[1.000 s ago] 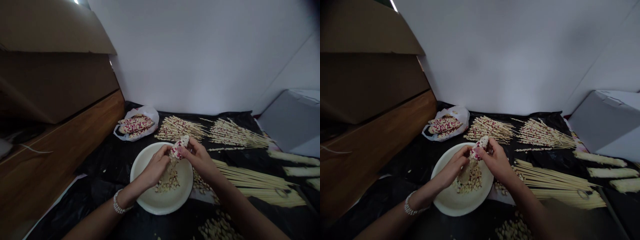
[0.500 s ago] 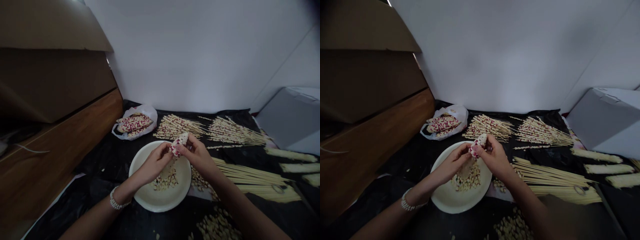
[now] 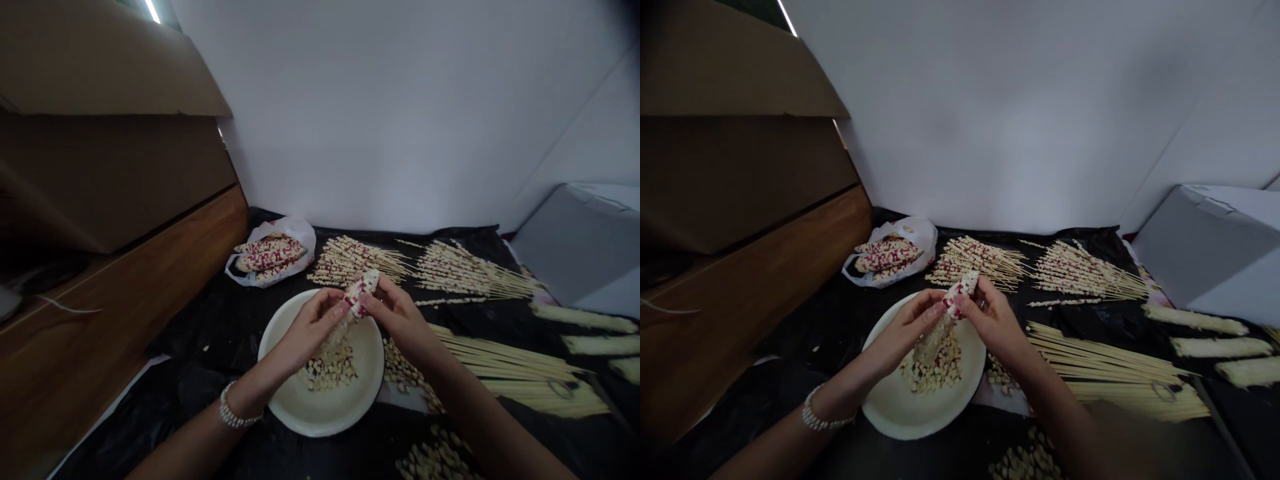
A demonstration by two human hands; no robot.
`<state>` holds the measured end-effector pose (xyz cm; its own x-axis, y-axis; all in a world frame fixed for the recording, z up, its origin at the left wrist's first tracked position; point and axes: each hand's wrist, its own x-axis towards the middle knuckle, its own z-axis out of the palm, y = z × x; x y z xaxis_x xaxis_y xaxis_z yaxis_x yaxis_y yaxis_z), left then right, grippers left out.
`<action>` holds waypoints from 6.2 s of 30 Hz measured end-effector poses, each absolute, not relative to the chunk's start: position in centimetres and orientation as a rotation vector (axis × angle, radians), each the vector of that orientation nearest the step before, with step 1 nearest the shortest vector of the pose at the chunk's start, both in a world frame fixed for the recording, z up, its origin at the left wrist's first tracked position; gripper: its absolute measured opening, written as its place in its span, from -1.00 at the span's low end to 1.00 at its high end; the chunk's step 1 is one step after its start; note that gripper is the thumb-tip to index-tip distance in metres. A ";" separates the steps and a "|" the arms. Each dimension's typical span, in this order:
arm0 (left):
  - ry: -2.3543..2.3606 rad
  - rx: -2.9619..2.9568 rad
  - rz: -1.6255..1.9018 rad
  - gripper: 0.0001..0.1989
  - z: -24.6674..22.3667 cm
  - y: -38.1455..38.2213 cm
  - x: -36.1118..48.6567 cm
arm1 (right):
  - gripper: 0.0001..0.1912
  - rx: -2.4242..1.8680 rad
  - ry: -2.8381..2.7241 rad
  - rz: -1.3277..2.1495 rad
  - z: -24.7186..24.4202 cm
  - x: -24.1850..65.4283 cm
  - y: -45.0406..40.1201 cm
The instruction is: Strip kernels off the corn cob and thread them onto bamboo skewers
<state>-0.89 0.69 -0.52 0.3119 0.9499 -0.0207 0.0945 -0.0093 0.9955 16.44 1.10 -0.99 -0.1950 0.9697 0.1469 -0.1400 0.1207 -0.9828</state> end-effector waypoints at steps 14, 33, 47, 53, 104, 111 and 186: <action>1.128 1.674 0.966 -0.83 -1.7 0.3 -0.3 | -0.68 -0.954 -1.380 1.256 -1.5 15.8 1.1; 1.210 1.638 1.021 -0.83 -1.6 0.9 -1.2 | -0.56 -0.888 -1.206 1.484 -1.9 16.1 0.9; 1.123 1.310 0.976 -0.69 -1.1 0.5 -0.5 | -0.52 -0.913 -1.187 1.430 -1.4 16.0 1.0; 1.002 1.358 0.936 -0.65 -1.1 0.5 -0.5 | -0.52 -0.883 -1.232 1.424 -1.6 16.0 1.0; 0.965 1.265 0.946 -0.56 -0.9 -0.2 0.0 | -0.46 -0.845 -1.304 1.415 -1.2 16.2 1.0; 0.992 1.287 0.954 -0.59 -0.7 -0.2 0.0 | -0.46 -0.852 -1.289 1.420 -1.6 16.3 1.0; 1.042 1.292 1.078 -0.65 -1.0 -0.4 0.1 | -0.67 -0.881 -1.422 1.254 -2.1 14.8 0.4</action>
<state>0.08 -0.37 -1.02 0.1982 0.9801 0.0133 -0.0197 -0.0095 0.9998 14.83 0.36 -2.06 -0.2309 0.9496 0.2120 -0.0911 0.1958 -0.9764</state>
